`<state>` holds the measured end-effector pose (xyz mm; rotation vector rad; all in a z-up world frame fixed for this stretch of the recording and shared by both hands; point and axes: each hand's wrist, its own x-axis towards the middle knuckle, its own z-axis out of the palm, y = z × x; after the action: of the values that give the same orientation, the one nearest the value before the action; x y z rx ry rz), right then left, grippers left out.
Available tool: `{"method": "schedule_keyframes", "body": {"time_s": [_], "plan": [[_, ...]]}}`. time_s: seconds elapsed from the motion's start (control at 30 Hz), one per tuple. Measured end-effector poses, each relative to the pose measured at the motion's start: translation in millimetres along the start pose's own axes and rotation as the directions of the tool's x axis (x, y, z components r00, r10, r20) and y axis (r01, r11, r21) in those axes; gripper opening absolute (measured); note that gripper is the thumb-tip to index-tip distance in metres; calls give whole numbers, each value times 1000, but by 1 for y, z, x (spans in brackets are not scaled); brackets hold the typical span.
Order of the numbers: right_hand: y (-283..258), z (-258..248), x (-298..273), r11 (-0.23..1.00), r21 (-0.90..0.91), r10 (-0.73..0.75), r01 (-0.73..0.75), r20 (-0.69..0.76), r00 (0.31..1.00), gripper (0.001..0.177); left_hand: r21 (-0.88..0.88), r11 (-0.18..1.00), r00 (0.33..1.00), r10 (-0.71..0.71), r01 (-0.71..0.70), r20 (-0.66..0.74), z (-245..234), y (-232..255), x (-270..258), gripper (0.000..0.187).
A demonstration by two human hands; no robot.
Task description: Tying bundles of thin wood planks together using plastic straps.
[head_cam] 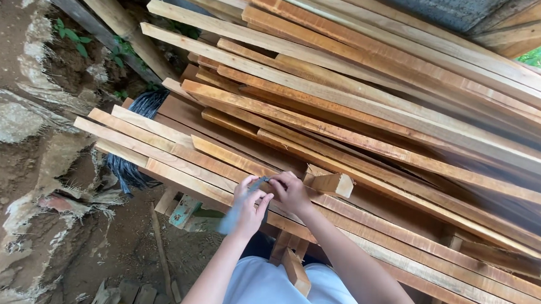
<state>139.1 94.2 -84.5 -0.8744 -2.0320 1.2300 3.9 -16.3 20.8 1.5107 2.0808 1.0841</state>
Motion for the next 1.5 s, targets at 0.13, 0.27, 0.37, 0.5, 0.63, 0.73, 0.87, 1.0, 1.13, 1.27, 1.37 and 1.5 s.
{"method": "schedule_keyframes", "body": {"time_s": [0.13, 0.27, 0.37, 0.5, 0.63, 0.73, 0.87, 1.0, 1.13, 1.27, 1.37, 1.5], "plan": [[-10, -7, 9, 995, 57, 76, -79, 49, 996, 8, 109, 977, 983, 179, -183, 47, -7, -4, 12, 29], [-4, -15, 4, 998, 61, 19, -32, 192, 981, 9, 89, 990, 993, 107, -112, 57, 12, -22, 26, 29], [-13, -19, -2, 998, 64, -12, -2, 224, 975, 6, 14, 1000, 997, -23, 22, 70, 35, -44, 28, 28], [-22, -14, -4, 998, -32, -49, 55, 161, 986, 7, -107, 981, 978, -143, 160, 155, 41, -44, 28, 26], [-3, -5, -4, 995, -83, -34, 46, 148, 988, 8, -129, 966, 969, -206, 223, 137, 35, -45, 27, 25], [7, -9, 1, 976, -196, -95, 100, 33, 995, 10, -176, 936, 949, -283, 304, 137, 26, -41, 32, 18], [-1, -22, 13, 990, -139, -13, 9, -28, 1000, 30, -186, 947, 960, -234, 261, 155, 14, -19, 37, 24], [24, -9, 9, 986, -100, 122, -133, -114, 986, 35, -229, 964, 991, -136, 136, 14, 22, -15, 25, 18], [-6, -21, 16, 967, -2, 254, -256, -133, 958, 38, -263, 931, 965, -264, 254, -1, 32, -14, 2, 17], [-13, -21, 16, 951, 70, 306, -300, -127, 943, 36, -306, 827, 882, -439, 472, 174, 48, -21, 10, 38], [-17, -23, 13, 942, 98, 332, -321, -124, 935, 35, -265, 838, 874, -423, 478, 238, 63, -25, 31, 58], [-29, -29, 15, 943, 73, 333, -326, -140, 933, 29, -142, 893, 887, -384, 427, 258, 71, -16, 59, 30]]}}
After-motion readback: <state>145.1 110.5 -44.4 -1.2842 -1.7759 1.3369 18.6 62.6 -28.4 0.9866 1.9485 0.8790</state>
